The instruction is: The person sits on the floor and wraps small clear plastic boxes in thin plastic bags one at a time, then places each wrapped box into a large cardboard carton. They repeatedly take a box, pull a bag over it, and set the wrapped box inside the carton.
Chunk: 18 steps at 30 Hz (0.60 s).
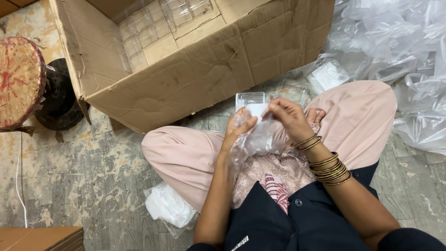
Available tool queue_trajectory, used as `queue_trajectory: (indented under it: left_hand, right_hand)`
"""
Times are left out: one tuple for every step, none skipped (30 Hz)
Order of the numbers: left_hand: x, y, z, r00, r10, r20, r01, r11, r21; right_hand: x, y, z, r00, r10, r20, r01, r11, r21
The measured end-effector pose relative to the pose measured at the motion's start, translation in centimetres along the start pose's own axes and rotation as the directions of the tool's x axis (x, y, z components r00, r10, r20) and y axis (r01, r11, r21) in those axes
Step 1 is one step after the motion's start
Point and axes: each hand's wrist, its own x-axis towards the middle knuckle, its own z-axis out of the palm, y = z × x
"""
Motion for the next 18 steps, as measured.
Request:
queue_trajectory:
  left_hand:
    - [0.0, -0.1, -0.2, 0.998, -0.051, 0.044, 0.05, 0.999, 0.017]
    - [0.1, -0.1, -0.6, 0.991, -0.103, 0.086, 0.1, 0.994, 0.036]
    - [0.2, -0.2, -1.0, 0.98, -0.155, 0.127, 0.149, 0.987, 0.057]
    - [0.4, -0.3, -1.7, 0.984, -0.125, 0.127, 0.105, 0.983, 0.151]
    - [0.5, -0.2, -2.3, 0.987, -0.093, 0.129, 0.059, 0.968, 0.245]
    - [0.6, -0.2, -3.0, 0.989, -0.063, 0.133, 0.014, 0.942, 0.336]
    - [1.1, -0.2, -3.3, 0.978, 0.124, 0.166, -0.191, 0.854, 0.484]
    - [1.6, -0.1, -3.4, 0.926, 0.297, 0.232, -0.376, 0.702, 0.605]
    - [1.9, 0.0, -3.4, 0.837, 0.441, 0.323, -0.527, 0.496, 0.69]
    - [2.2, 0.1, -3.2, 0.866, 0.427, 0.261, -0.433, 0.377, 0.819]
    - [2.5, 0.1, -2.6, 0.884, 0.424, 0.196, -0.321, 0.245, 0.915]
    - [2.8, 0.2, -2.0, 0.894, 0.429, 0.129, -0.193, 0.108, 0.975]
    - [3.2, 0.3, -1.3, 0.886, 0.445, 0.133, -0.165, 0.034, 0.986]
    - [3.5, 0.5, -0.7, 0.878, 0.457, 0.14, -0.137, -0.04, 0.99]
    - [3.8, 0.7, -0.1, 0.871, 0.468, 0.149, -0.109, -0.112, 0.988]
    - [4.1, 0.9, 0.3, 0.897, 0.425, 0.12, -0.066, -0.14, 0.988]
    - [4.4, 1.1, 0.6, 0.919, 0.383, 0.089, -0.025, -0.17, 0.985]
    - [4.7, 1.3, 0.8, 0.938, 0.341, 0.056, 0.015, -0.201, 0.979]
  right_hand:
    - [0.2, 0.4, -0.7, 0.993, 0.113, -0.017, -0.103, 0.952, 0.289]
    - [0.3, 0.9, -1.3, 0.974, 0.226, -0.002, -0.186, 0.811, 0.555]
    - [0.6, 1.1, -2.1, 0.98, 0.181, 0.089, -0.196, 0.755, 0.626]
    - [0.8, 1.2, -3.0, 0.977, 0.124, 0.175, -0.212, 0.694, 0.689]
    - [0.9, 1.5, -3.6, 0.966, 0.056, 0.253, -0.232, 0.627, 0.743]
    - [1.0, 1.9, -3.9, 0.971, 0.054, 0.231, -0.195, 0.737, 0.648]
    - [0.9, 2.2, -4.1, 0.977, 0.05, 0.208, -0.157, 0.829, 0.537]
    - [0.9, 2.4, -4.1, 0.982, 0.042, 0.187, -0.117, 0.904, 0.412]
    - [0.8, 2.9, -3.7, 0.989, 0.026, 0.145, -0.054, 0.979, 0.196]
    - [0.7, 3.5, -3.0, 0.994, -0.001, 0.109, 0.005, 0.999, -0.031]
    - [0.8, 3.7, -2.4, 0.996, -0.039, 0.082, 0.06, 0.964, -0.259]
    - [0.8, 3.9, -1.9, 0.999, -0.015, 0.038, 0.03, 0.901, -0.434]
    - [0.8, 4.1, -1.4, 1.0, 0.002, -0.013, -0.009, 0.807, -0.591]
    - [0.7, 4.1, -1.1, 0.998, 0.009, -0.069, -0.056, 0.685, -0.726]
    - [0.7, 4.2, -0.7, 0.994, 0.058, -0.088, -0.104, 0.686, -0.72]
    - [0.7, 4.3, -0.5, 0.988, 0.106, -0.108, -0.151, 0.684, -0.714]
    - [0.7, 4.4, -0.3, 0.98, 0.153, -0.127, -0.198, 0.68, -0.706]
    - [0.6, 4.5, -0.3, 0.981, 0.153, -0.122, -0.195, 0.716, -0.67]
